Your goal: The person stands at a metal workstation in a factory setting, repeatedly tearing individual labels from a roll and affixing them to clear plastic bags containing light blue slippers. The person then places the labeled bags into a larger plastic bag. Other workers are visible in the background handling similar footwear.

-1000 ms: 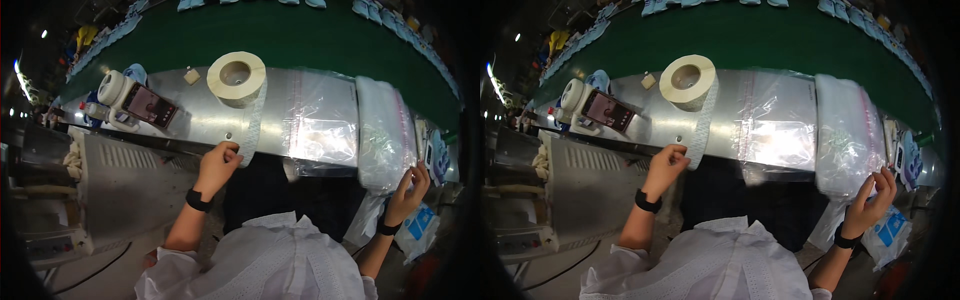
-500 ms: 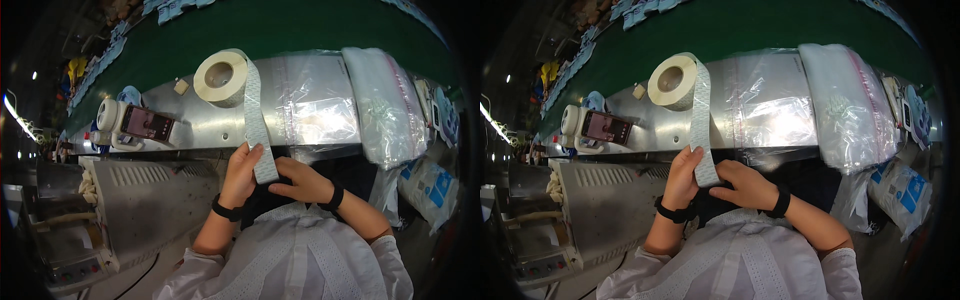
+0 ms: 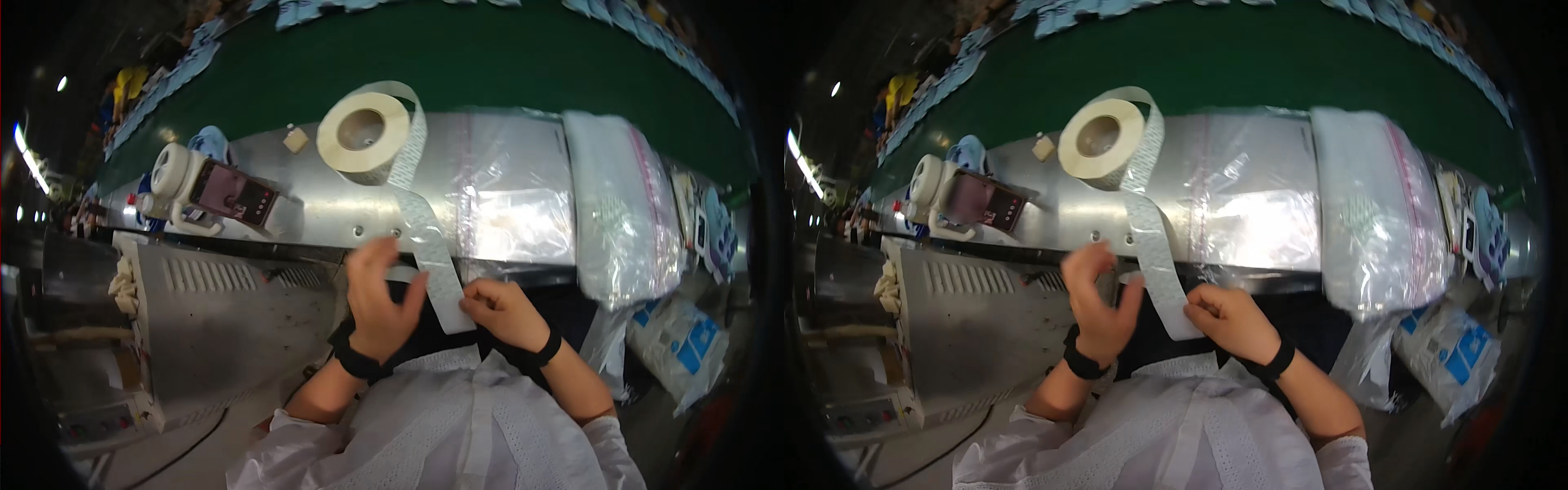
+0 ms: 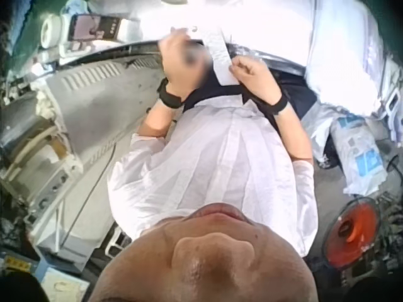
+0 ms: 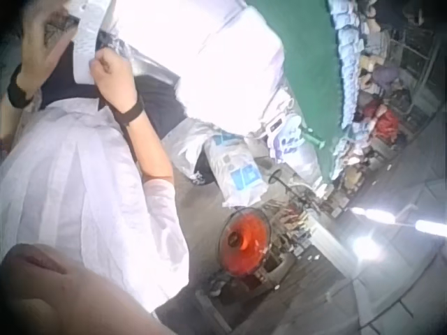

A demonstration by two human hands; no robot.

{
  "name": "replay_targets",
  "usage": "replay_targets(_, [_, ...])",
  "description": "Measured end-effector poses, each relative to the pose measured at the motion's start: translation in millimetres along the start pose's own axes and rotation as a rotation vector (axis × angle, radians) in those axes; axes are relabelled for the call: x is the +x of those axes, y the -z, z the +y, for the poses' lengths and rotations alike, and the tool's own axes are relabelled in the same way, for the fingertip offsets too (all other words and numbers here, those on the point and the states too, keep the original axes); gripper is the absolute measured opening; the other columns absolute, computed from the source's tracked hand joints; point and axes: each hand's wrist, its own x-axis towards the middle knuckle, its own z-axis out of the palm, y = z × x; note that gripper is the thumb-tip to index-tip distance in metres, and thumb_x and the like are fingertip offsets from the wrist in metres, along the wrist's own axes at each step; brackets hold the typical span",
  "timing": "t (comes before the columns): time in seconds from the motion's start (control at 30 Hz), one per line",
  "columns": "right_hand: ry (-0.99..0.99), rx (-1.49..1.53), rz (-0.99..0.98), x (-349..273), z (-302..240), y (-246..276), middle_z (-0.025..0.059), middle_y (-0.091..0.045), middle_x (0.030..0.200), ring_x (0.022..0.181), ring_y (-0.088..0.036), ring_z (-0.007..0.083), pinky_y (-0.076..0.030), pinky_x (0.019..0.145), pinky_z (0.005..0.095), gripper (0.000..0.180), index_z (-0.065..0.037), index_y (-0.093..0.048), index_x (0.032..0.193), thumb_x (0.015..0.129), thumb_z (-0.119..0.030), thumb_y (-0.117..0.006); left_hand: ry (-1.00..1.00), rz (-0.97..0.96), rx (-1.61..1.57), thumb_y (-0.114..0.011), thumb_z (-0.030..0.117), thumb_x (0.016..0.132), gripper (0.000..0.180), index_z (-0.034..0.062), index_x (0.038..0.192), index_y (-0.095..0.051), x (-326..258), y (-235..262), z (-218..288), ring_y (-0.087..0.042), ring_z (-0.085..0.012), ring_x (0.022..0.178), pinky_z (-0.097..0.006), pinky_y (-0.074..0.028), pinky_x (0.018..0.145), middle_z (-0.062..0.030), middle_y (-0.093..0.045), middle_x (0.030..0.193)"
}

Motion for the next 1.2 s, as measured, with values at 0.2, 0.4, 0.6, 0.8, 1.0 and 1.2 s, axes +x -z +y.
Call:
replay_targets(0.2, [0.334, -0.263, 0.1, 6.6, -7.7, -10.1, 0.0107, -0.057, 0.071, 0.061, -0.055, 0.0251, -0.043, 0.057, 0.03, 0.005, 0.0, -0.06, 0.078, 0.075, -0.004, -0.063, 0.151, -0.35, -0.213, -0.068, 0.016, 0.077, 0.021, 0.0036, 0.091, -0.058, -24.2, 6.4, 21.2, -0.055, -0.0266, 0.082, -0.032, -0.045, 0.068, -0.0098, -0.057, 0.089])
replay_targets(0.4, [0.392, -0.319, 0.133, 7.7, -17.0, -11.8, 0.0102, -0.056, 0.068, 0.065, -0.054, 0.0208, -0.041, 0.061, 0.0284, 0.011, 0.002, -0.058, 0.074, 0.076, -0.007, -0.064, 0.656, -0.431, -0.683, -0.064, 0.014, 0.082, 0.014, 0.0016, 0.088, -0.059, -21.8, 2.8, 12.2, -0.058, -0.01, 0.069, -0.023, -0.046, 0.062, -0.0044, -0.06, 0.079])
replay_targets(0.6, [0.223, -0.266, 0.016, -13.2, -41.4, -14.4, 0.0108, -0.062, 0.083, 0.074, -0.056, 0.0165, -0.045, 0.069, 0.0276, 0.012, 0.002, -0.06, 0.087, 0.085, -0.01, -0.057, 0.525, -0.457, -0.747, -0.059, 0.015, 0.085, 0.015, 0.0005, 0.089, -0.059, -26.5, 6.6, 5.1, -0.056, -0.0099, 0.077, -0.023, -0.044, 0.069, -0.0047, -0.059, 0.085])
replay_targets(0.8, [0.144, -0.257, -0.002, -8.6, -38.8, -15.3, 0.0088, -0.06, 0.08, 0.075, -0.054, 0.0158, -0.044, 0.072, 0.0271, 0.012, 0.002, -0.059, 0.087, 0.086, -0.01, -0.057, 0.461, -0.415, -0.626, -0.058, 0.02, 0.087, 0.02, -0.0003, 0.09, -0.059, -29.7, 0.9, 5.0, -0.057, -0.0128, 0.079, -0.024, -0.045, 0.068, -0.0064, -0.059, 0.085])
replay_targets(1.0, [0.093, -0.266, 0.122, -9.3, -47.4, -25.3, 0.0082, -0.06, 0.077, 0.073, -0.053, 0.0154, -0.044, 0.07, 0.0271, 0.013, 0.002, -0.059, 0.084, 0.086, -0.01, -0.056, 0.464, -0.403, -0.672, -0.057, 0.02, 0.087, 0.021, -0.0002, 0.091, -0.06, -29.3, 0.9, 3.9, -0.058, -0.0127, 0.077, -0.024, -0.045, 0.07, -0.0057, -0.061, 0.085])
replay_targets(1.2, [0.107, -0.293, 0.059, -5.6, -37.8, -18.4, 0.0059, -0.059, 0.075, 0.071, -0.052, 0.0126, -0.043, 0.067, 0.0258, 0.011, 0.001, -0.058, 0.081, 0.085, -0.009, -0.057, 0.635, -0.447, -0.894, -0.054, 0.019, 0.089, 0.022, -0.0016, 0.093, -0.062, -32.8, -1.5, -10.2, -0.056, -0.0094, 0.079, -0.022, -0.044, 0.071, -0.0052, -0.063, 0.084])
